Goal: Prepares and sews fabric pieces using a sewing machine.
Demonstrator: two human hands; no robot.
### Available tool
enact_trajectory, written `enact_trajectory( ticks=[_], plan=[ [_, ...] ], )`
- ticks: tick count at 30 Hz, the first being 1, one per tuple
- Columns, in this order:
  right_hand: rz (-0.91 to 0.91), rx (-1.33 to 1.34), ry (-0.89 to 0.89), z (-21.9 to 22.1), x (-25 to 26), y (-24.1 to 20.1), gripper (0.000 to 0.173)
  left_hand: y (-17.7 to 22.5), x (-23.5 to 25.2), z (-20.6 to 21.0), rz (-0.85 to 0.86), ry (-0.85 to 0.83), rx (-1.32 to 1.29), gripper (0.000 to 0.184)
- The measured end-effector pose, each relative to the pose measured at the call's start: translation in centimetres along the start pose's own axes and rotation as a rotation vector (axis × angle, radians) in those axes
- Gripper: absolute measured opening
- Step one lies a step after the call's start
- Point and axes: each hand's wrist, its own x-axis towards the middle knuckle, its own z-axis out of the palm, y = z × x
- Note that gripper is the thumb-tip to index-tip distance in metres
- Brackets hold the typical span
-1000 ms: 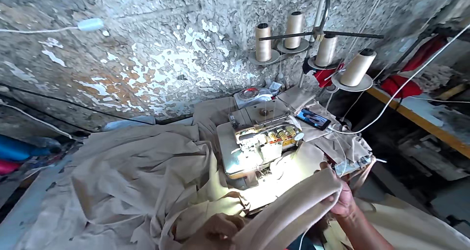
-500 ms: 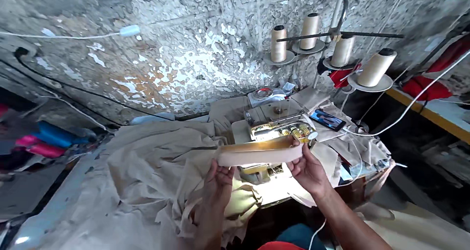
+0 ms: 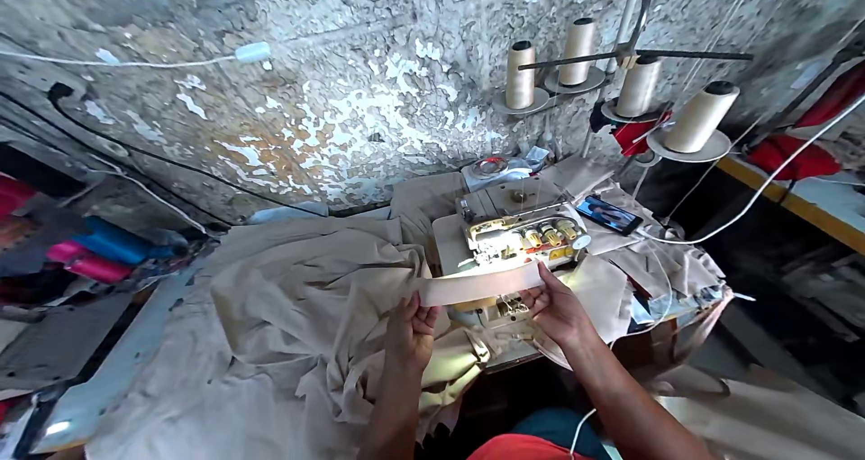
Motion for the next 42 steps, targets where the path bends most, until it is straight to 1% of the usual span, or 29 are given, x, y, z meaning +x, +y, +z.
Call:
enact_trajectory(
  ticks=[3, 5, 6, 7, 8, 9, 10, 11, 12, 13, 14, 15, 16, 17, 18, 19, 20, 21, 22, 24, 26, 27, 30, 32, 35, 37, 39, 41, 42],
  plan=[
    [0.009, 0.023, 0.039, -0.1, 0.8, 0.2, 0.016, -0.4, -0.7, -0.7, -0.026, -0.033, 0.015, 0.016],
    [0.027, 0.074, 0.057, -0.2, 1.3, 0.1, 0.026, -0.7, -1.1, -1.3, -0.025, -0.09, 0.016, 0.018],
    [0.03, 0.106, 0.005, -0.5, 1.4, -0.1, 0.03, -0.8, -1.3, -1.8, -0.006, -0.136, 0.0, 0.023],
    [0.025, 0.133, -0.104, -1.2, 1.4, -0.3, 0.033, -0.8, -1.3, -2.4, 0.027, -0.209, -0.026, 0.028],
    [0.017, 0.161, -0.257, -1.9, 1.2, -0.5, 0.035, -0.5, -1.4, -3.0, 0.073, -0.287, -0.08, 0.033],
    [0.016, 0.191, -0.463, -2.8, 0.8, -0.6, 0.033, 0.0, -1.5, -3.5, 0.126, -0.373, -0.155, 0.034],
    [0.038, 0.17, -0.702, -3.7, 0.4, -0.6, 0.026, 0.7, -1.6, -4.0, 0.174, -0.492, -0.229, 0.026],
    [0.059, 0.058, -0.941, -4.3, -0.3, -0.9, 0.022, 1.7, -1.8, -4.4, 0.208, -0.638, -0.277, 0.016],
    [0.057, -0.123, -1.126, -4.7, -1.1, -1.6, 0.023, 2.9, -2.5, -4.8, 0.236, -0.772, -0.277, 0.017],
    [0.042, -0.306, -1.273, -4.8, -1.8, -2.7, 0.025, 4.0, -3.8, -5.4, 0.266, -0.875, -0.241, 0.02],
    [-0.01, -0.496, -1.351, -4.7, -2.6, -4.3, 0.022, 4.9, -5.8, -6.6, 0.285, -0.922, -0.133, 0.019],
    [-0.109, -0.72, -1.423, -4.1, -3.4, -6.3, 0.021, 5.8, -8.1, -8.2, 0.307, -0.921, 0.093, 0.02],
    [-0.182, -0.903, -1.5, -3.2, -4.3, -8.5, 0.028, 6.9, -10.2, -8.7, 0.279, -0.962, 0.321, 0.022],
    [-0.222, -1.035, -1.587, -2.0, -4.9, -10.6, 0.035, 8.1, -10.5, -8.6, 0.202, -1.206, 0.533, 0.029],
    [-0.242, -1.127, -1.661, -0.8, -5.5, -12.4, 0.037, 8.8, -10.3, -7.5, 0.118, -1.427, 0.753, 0.034],
    [-0.245, -1.194, -1.718, 0.3, -6.1, -13.7, 0.035, 8.8, -9.7, -6.6, 0.071, -1.539, 0.972, 0.036],
    [-0.233, -1.244, -1.756, 1.0, -6.6, -14.3, 0.032, 8.6, -9.0, -6.2, 0.028, -1.566, 1.126, 0.036],
    [-0.24, -1.308, -1.782, 1.5, -7.1, -14.3, 0.032, 8.5, -8.2, -6.1, -0.016, -1.55, 1.219, 0.036],
    [-0.263, -1.388, -1.797, 1.8, -7.7, -13.9, 0.034, 8.7, -7.4, -6.2, -0.065, -1.525, 1.272, 0.035],
    [-0.333, -1.548, -1.804, 1.8, -8.6, -12.8, 0.04, 9.0, -6.5, -6.4, -0.141, -1.479, 1.328, 0.033],
    [-0.357, -1.634, -1.783, 1.7, -9.3, -12.7, 0.041, 9.6, -6.4, -6.5, -0.174, -1.461, 1.336, 0.031],
    [-0.354, -1.657, -1.757, 1.7, -9.7, -13.0, 0.04, 10.4, -6.6, -6.8, -0.143, -1.452, 1.316, 0.032],
    [-0.279, -1.585, -1.639, 1.1, -10.9, -14.4, 0.037, 14.0, -7.6, -8.6, 0.085, -1.385, 1.199, 0.034],
    [-0.234, -1.511, -1.574, 0.4, -11.3, -15.0, 0.034, 16.1, -8.1, -9.6, 0.082, -1.411, 1.096, 0.028],
    [-0.195, -1.454, -1.525, -0.4, -10.9, -15.5, 0.029, 17.6, -8.3, -11.3, 0.075, -1.392, 1.056, 0.022],
    [-0.169, -1.423, -1.52, -0.8, -10.2, -15.6, 0.025, 17.7, -8.3, -11.7, 0.045, -1.367, 1.048, 0.023],
    [-0.194, -1.441, -1.507, -1.3, -9.3, -15.4, 0.023, 17.1, -8.4, -11.8, -0.031, -1.297, 1.081, 0.026],
    [-0.281, -1.495, -1.473, -2.2, -8.3, -14.4, 0.024, 15.3, -8.0, -12.1, -0.12, -1.184, 1.207, 0.033],
    [-0.317, -1.52, -1.452, -2.6, -7.9, -13.5, 0.025, 13.8, -7.6, -12.3, -0.19, -1.128, 1.302, 0.035]
  ],
)
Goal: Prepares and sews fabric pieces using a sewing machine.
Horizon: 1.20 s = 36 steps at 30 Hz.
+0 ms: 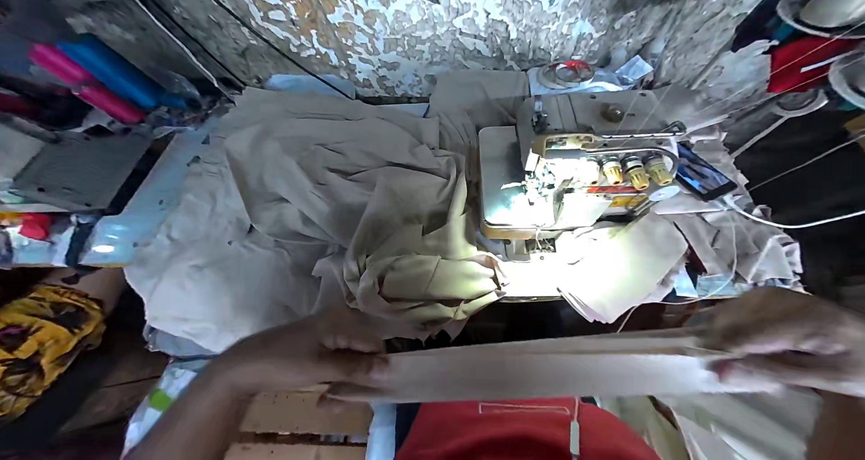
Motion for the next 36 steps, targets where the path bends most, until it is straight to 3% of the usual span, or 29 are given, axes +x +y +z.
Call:
enact_trajectory(
  ticks=[3, 5, 8, 10, 12, 15, 19, 22, 31, 36],
  plan=[
    [0.045, -0.004, 0.091, 4.3, 2.2, 1.9, 0.024, -3.5, 4.7, 2.7, -0.272, -0.098, 0.105, 0.037],
    [0.044, -0.027, 0.097, 7.2, 3.8, 3.1, 0.024, -6.2, 7.7, 4.7, -0.274, -0.132, 0.088, 0.037],
    [0.039, -0.096, 0.056, 10.0, 6.0, 3.8, 0.023, -6.9, 11.6, 7.1, -0.076, -0.113, -0.042, 0.03],
    [0.027, -0.122, 0.073, 10.4, 6.7, 3.6, 0.024, -6.0, 14.1, 8.0, 0.16, -0.121, -0.188, 0.034],
    [0.021, -0.153, 0.125, 10.5, 6.8, 3.3, 0.025, -4.1, 15.4, 8.2, 0.271, -0.137, -0.297, 0.034],
    [0.052, -0.175, 0.219, 10.6, 6.0, 2.8, 0.022, -1.1, 14.6, 7.7, 0.297, -0.045, -0.137, 0.025],
    [0.087, -0.115, 0.308, 11.4, 5.4, 2.8, 0.02, 0.3, 12.3, 9.2, 0.339, 0.306, 0.269, 0.027],
    [0.088, -0.049, 0.378, 12.2, 5.8, 2.8, 0.016, 0.2, 11.8, 10.2, 0.373, 0.465, 0.399, 0.024],
    [0.016, -0.105, 0.363, 11.9, 6.7, 3.7, 0.016, -0.3, 11.9, 10.8, 0.395, 0.623, 0.516, 0.023],
    [0.022, -0.362, 0.348, 12.1, 7.2, 3.6, 0.025, -0.4, 12.1, 11.0, 0.41, 0.675, 0.641, 0.021]
  ],
)
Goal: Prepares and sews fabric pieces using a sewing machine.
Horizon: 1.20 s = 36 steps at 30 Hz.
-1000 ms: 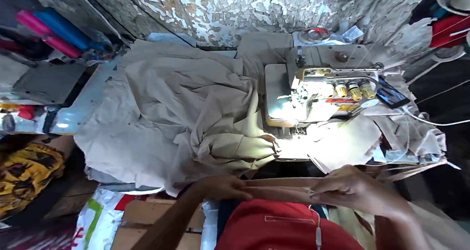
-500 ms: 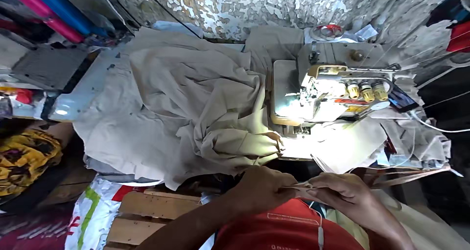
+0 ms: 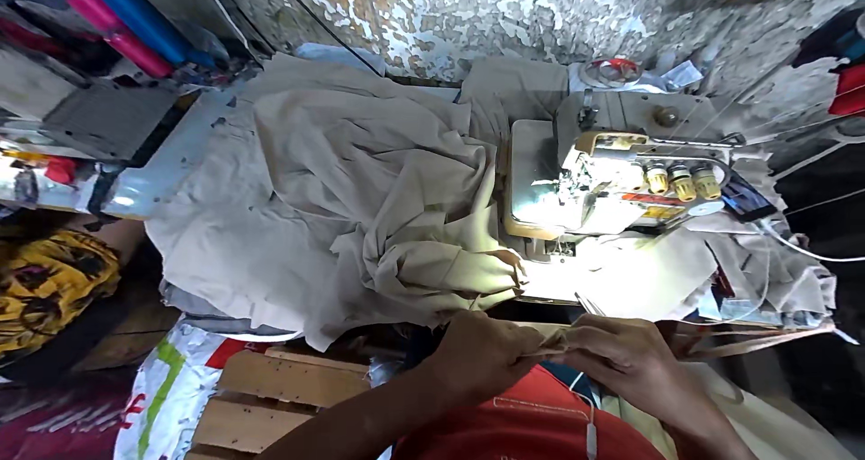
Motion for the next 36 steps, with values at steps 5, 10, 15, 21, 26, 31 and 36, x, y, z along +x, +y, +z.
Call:
enact_trajectory(
  ticks=[5, 10, 15, 21, 26, 31, 36],
  plan=[
    [-0.061, 0.046, -0.023, 0.0, 0.0, 0.2, 0.02, -0.1, 0.1, -0.3, -0.038, -0.044, -0.033, 0.018],
    [-0.03, 0.123, -0.019, -0.1, -0.3, 0.4, 0.018, -0.1, 0.1, 0.0, -0.03, 0.003, -0.107, 0.017],
    [-0.044, 0.153, 0.056, 0.1, -0.5, 0.2, 0.018, 0.1, 0.1, 0.2, -0.044, 0.027, -0.142, 0.015],
    [0.074, 0.292, 0.089, 0.5, -0.2, 0.3, 0.015, 0.2, 0.0, 0.5, -0.022, 0.071, -0.127, 0.022],
    [0.117, 0.301, 0.044, 1.1, -0.2, 0.6, 0.021, -0.3, -0.4, 0.7, 0.043, 0.105, -0.027, 0.021],
    [0.152, 0.372, 0.033, 2.4, 0.4, 0.7, 0.02, 0.4, -0.9, -1.3, -0.206, -0.081, -0.059, 0.03],
    [0.23, 0.461, -0.038, 4.1, 1.3, 1.0, 0.021, -0.5, -2.0, -2.6, -0.364, -0.176, -0.087, 0.033]
  ],
)
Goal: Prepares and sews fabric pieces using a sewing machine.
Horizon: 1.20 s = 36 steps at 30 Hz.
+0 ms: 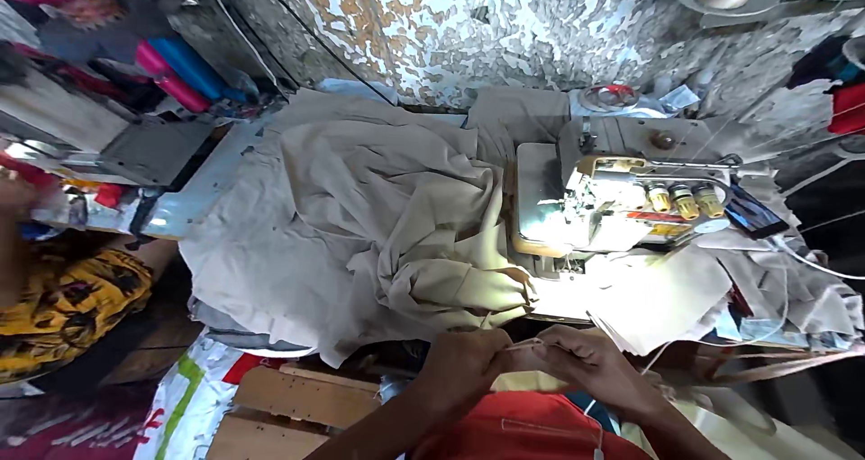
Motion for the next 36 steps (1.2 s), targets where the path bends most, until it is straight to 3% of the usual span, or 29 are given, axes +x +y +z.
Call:
enact_trajectory(
  ticks=[5, 12, 16, 20, 22, 27, 36],
  plan=[
    [0.09, -0.029, -0.115, 1.3, 1.7, 1.0, 0.023, -1.1, -0.5, -2.5, -0.166, -0.224, 0.074, 0.036],
    [0.202, -0.051, -0.211, 2.4, 6.7, 2.3, 0.029, -2.8, 2.7, -6.4, -0.293, -0.185, 0.272, 0.033],
    [0.255, -0.2, -0.143, 3.1, 9.7, 4.8, 0.032, -5.3, 6.4, -6.5, -0.352, -0.245, 0.374, 0.03],
    [0.446, -0.269, -0.186, 3.2, 11.4, 5.0, 0.042, -6.7, 8.1, -6.0, -0.4, -0.297, 0.402, 0.031],
    [0.458, -0.246, -0.219, 2.9, 11.7, 5.4, 0.043, -6.7, 7.9, -5.5, -0.367, -0.297, 0.433, 0.032],
    [0.48, -0.241, -0.277, 2.8, 11.8, 5.5, 0.043, -8.7, 5.9, -4.4, -0.041, -0.193, 0.429, 0.029],
    [0.472, -0.382, -0.241, 3.2, 10.9, 4.3, 0.035, -11.0, 7.0, -5.9, -0.048, -0.267, 0.278, 0.032]
  ],
)
